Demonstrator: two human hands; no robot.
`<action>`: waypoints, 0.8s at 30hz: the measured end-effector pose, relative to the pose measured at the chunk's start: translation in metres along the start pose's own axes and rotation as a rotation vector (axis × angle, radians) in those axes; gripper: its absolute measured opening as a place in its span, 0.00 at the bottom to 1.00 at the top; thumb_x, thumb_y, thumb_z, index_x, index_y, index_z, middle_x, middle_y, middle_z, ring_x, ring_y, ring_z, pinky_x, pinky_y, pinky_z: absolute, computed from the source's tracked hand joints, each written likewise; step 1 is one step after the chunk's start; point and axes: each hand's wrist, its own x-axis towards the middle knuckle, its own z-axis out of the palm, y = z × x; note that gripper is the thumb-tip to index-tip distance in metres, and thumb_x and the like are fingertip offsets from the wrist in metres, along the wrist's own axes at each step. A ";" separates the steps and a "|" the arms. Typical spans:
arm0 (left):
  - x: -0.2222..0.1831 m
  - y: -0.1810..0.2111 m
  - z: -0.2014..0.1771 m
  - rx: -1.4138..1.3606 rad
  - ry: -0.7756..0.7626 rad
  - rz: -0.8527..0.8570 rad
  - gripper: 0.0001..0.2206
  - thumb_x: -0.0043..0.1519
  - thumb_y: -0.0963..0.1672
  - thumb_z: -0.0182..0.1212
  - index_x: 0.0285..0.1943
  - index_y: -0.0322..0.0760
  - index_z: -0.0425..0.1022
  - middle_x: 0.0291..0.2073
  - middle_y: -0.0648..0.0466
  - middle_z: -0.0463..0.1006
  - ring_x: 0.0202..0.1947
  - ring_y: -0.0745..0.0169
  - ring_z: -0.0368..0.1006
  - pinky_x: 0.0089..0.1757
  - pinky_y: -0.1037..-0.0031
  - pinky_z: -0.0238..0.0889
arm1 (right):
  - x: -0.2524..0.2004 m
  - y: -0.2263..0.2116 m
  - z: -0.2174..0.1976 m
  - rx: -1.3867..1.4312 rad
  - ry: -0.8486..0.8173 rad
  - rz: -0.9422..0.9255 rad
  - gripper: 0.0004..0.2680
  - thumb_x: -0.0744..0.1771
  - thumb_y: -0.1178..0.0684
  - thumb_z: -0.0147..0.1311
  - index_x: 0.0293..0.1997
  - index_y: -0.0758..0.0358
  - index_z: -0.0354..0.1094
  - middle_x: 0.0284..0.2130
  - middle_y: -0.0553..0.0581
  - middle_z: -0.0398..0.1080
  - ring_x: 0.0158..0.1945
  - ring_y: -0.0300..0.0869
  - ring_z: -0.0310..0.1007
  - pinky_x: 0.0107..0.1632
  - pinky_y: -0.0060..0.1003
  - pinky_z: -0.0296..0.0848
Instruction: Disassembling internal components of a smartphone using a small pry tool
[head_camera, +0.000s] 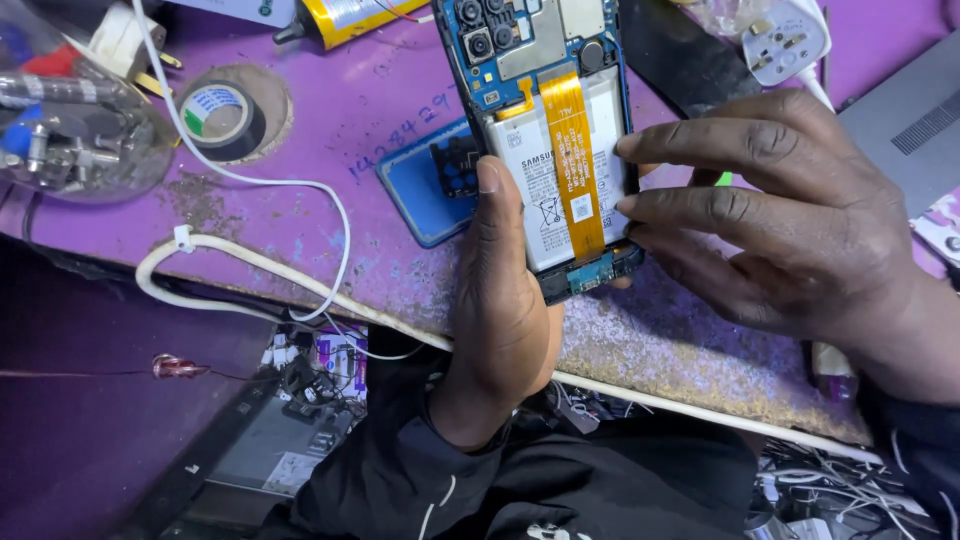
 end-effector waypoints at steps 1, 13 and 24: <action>-0.001 0.000 0.000 -0.008 -0.015 0.014 0.34 0.67 0.59 0.38 0.72 0.33 0.67 0.51 0.42 0.80 0.41 0.51 0.79 0.31 0.61 0.75 | 0.000 -0.001 0.000 0.011 -0.001 0.009 0.07 0.71 0.58 0.56 0.47 0.73 0.76 0.52 0.76 0.76 0.50 0.59 0.77 0.52 0.53 0.70; 0.002 -0.002 -0.003 -0.033 -0.048 0.017 0.34 0.67 0.60 0.40 0.73 0.36 0.65 0.52 0.44 0.79 0.40 0.55 0.78 0.30 0.64 0.74 | -0.002 0.004 0.001 0.082 0.006 0.018 0.06 0.70 0.60 0.62 0.47 0.76 0.76 0.52 0.78 0.75 0.53 0.60 0.77 0.54 0.50 0.68; 0.000 -0.015 -0.005 0.084 -0.131 0.111 0.22 0.69 0.46 0.55 0.71 0.31 0.65 0.65 0.42 0.73 0.65 0.53 0.71 0.64 0.65 0.67 | -0.012 -0.001 0.003 0.073 0.056 0.188 0.12 0.71 0.59 0.62 0.57 0.81 0.71 0.47 0.76 0.69 0.49 0.57 0.72 0.51 0.46 0.76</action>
